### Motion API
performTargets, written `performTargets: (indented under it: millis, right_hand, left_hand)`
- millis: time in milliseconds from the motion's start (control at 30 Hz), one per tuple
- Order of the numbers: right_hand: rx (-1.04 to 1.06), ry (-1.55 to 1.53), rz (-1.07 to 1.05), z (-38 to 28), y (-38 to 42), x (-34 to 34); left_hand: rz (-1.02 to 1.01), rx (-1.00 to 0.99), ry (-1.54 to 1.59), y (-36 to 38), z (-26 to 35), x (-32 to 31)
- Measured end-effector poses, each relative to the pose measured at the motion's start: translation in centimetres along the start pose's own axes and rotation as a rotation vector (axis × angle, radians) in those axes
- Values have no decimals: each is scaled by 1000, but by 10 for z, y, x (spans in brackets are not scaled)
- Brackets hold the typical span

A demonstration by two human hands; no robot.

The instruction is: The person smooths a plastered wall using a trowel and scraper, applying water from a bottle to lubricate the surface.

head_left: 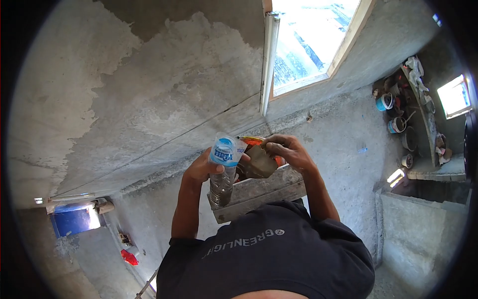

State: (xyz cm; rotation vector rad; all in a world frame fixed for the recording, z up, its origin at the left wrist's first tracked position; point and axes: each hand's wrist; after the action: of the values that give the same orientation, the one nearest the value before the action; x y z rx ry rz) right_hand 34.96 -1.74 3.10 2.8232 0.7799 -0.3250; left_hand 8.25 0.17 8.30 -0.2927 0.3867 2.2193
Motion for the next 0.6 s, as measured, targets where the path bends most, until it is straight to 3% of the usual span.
performTargets:
  millis: [133,367,433,600]
  right_hand:
    - [-71,-312,-45,8,1,-5]
    - [-21,-182,-105,-1,9,5]
    - [-4,-63,52,-5,8,4]
    - [59,-136,250,0,11,11]
  left_hand:
    - [8,-22,24,-1,-3,0]
    - [1,-24,66,-1,0,-3]
    - [5,-9,101,0,0,-3]
    - [13,-51,87,0,-1,0]
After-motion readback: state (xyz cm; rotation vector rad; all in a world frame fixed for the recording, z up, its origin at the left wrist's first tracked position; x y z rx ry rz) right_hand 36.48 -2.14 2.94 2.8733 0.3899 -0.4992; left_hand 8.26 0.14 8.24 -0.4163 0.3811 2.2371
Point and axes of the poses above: each hand's wrist, its own y-axis away from the middle knuckle, its own x-axis out of the back of the hand, z = x × y, and after that the axes turned 11 degrees about -z, right-handed
